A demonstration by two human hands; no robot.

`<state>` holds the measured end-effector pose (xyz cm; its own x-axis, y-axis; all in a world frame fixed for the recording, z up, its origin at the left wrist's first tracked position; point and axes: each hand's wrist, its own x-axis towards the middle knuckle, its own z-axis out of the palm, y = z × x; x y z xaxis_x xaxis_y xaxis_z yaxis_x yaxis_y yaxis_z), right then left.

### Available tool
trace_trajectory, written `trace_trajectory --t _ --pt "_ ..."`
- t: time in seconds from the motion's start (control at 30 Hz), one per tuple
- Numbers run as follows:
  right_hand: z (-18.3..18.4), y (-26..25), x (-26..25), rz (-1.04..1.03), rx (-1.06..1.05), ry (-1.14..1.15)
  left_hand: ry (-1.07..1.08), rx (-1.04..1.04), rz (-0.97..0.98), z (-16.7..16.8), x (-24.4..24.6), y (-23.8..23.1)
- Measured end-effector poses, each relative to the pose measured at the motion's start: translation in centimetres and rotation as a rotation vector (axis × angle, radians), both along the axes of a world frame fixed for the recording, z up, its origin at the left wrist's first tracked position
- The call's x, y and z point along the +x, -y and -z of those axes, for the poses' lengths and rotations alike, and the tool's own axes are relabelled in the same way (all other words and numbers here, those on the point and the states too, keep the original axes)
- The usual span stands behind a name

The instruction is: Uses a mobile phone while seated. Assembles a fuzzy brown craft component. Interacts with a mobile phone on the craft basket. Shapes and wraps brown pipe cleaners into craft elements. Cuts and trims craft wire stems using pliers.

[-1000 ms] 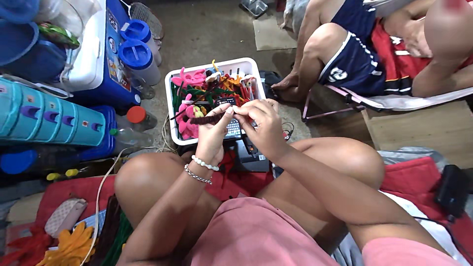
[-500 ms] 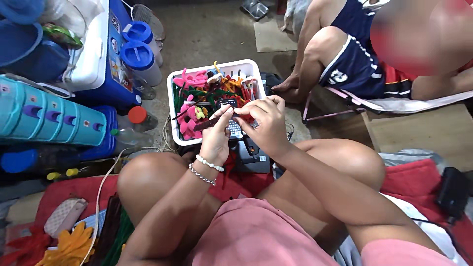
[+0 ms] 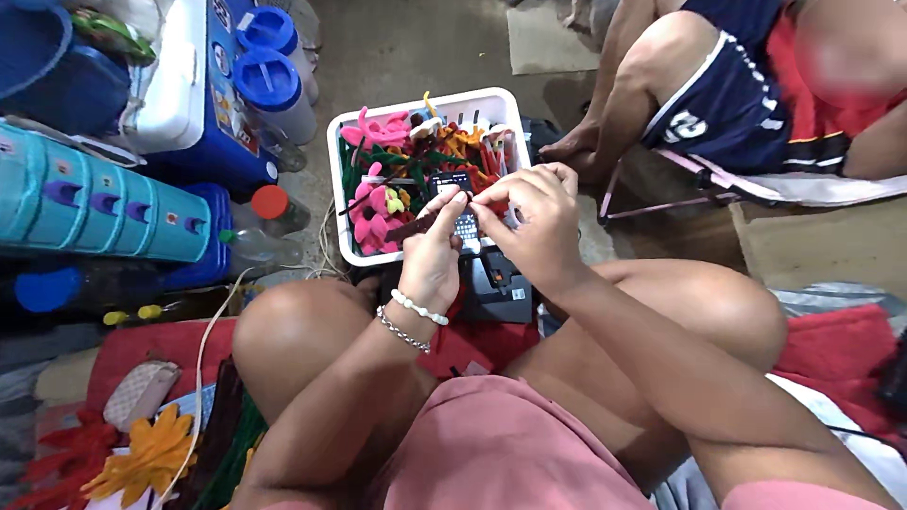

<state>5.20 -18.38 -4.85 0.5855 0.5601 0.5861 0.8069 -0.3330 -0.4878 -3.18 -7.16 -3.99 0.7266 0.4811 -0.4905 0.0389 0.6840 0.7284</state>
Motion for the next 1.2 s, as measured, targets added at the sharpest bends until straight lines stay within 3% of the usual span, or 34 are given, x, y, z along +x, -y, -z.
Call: trace_trajectory --t 0.27,0.63,0.87,1.13,1.2 --pt "-0.4 0.0 0.6 -0.055 -0.007 0.003 0.038 0.081 0.013 0.0 -0.2 -0.2" --pt "-0.3 0.9 2.8 -0.326 -0.277 0.073 -0.063 0.204 0.083 1.7 -0.4 -0.3" --pt "-1.3 2.1 3.9 -0.335 -0.295 0.055 -0.005 0.253 0.166 1.4 0.0 -0.1" --pt "-0.7 2.6 4.2 -0.362 -0.385 0.07 -0.081 0.266 0.202 2.2 0.5 0.3" --pt "-1.3 2.8 4.6 -0.371 -0.374 0.033 -0.078 0.3 0.288 2.2 0.8 0.3"
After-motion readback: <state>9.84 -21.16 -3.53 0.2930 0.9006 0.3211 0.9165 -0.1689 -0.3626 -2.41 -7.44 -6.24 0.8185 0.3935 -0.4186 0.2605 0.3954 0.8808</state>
